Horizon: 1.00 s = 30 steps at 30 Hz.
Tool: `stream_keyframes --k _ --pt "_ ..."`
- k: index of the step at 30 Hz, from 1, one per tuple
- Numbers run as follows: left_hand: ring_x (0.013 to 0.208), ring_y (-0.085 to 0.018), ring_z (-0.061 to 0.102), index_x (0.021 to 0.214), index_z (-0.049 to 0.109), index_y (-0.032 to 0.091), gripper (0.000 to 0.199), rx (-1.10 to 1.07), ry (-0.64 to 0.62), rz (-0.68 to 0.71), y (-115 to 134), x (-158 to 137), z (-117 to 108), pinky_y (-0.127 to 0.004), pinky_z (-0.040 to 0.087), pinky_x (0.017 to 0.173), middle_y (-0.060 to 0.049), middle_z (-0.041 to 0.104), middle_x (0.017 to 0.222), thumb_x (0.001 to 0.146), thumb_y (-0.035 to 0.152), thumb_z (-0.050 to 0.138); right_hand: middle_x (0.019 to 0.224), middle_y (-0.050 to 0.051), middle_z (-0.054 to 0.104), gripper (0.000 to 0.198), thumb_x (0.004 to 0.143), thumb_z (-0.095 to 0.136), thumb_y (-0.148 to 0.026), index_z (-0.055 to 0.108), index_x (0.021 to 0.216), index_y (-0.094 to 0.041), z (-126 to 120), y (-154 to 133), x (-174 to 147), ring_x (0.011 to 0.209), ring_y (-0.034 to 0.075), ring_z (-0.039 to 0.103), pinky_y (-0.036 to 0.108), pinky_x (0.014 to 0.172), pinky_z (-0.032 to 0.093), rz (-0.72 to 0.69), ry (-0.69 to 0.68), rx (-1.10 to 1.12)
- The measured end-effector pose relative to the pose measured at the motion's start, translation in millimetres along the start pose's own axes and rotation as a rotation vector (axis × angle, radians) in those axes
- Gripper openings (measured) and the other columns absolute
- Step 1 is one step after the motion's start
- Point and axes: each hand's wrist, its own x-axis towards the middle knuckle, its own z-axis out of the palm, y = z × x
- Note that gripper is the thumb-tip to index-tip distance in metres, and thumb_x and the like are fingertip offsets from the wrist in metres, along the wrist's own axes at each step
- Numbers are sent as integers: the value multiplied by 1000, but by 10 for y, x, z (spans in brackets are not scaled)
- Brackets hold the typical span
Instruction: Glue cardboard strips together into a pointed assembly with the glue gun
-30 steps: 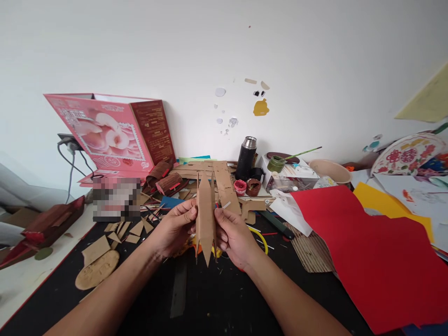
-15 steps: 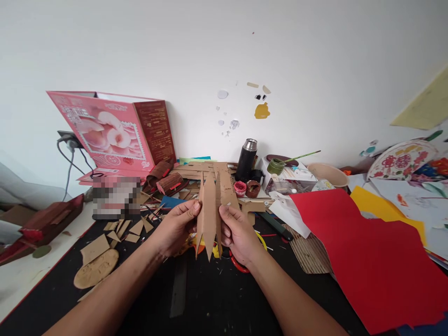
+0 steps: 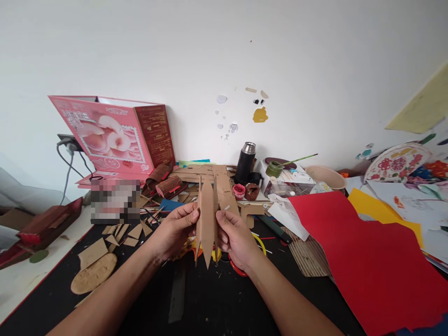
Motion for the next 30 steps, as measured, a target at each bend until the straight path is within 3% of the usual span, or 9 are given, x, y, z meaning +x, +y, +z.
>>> stream_keyframes --k 8,16,21,30 --pt "53 -7 39 74 74 15 46 -42 -86 7 -55 -8 38 -21 32 53 3 57 61 67 51 102 44 -14 37 67 68 93 -78 59 74 -21 10 29 -4 36 4 24 16 35 22 26 -20 18" --pt "63 -15 63 82 79 17 46 55 -57 6 22 -11 -45 -25 49 65 -2 71 70 68 55 100 48 -10 47 67 70 93 -77 58 72 -20 11 10 -6 37 4 33 15 34 22 -3 41 -37" --pt "66 -18 68 87 82 16 46 149 -99 -16 33 3 -56 -29 53 71 -5 76 74 72 57 98 48 -10 45 69 66 93 -79 58 71 -20 30 -34 -11 37 4 31 16 33 22 -25 100 -24" --pt "60 -14 62 83 81 16 44 53 -105 -8 -47 -13 -21 -25 47 64 -3 73 69 67 52 102 47 -11 42 69 68 90 -81 60 70 -19 37 11 -25 37 4 30 16 34 23 -7 47 -16"
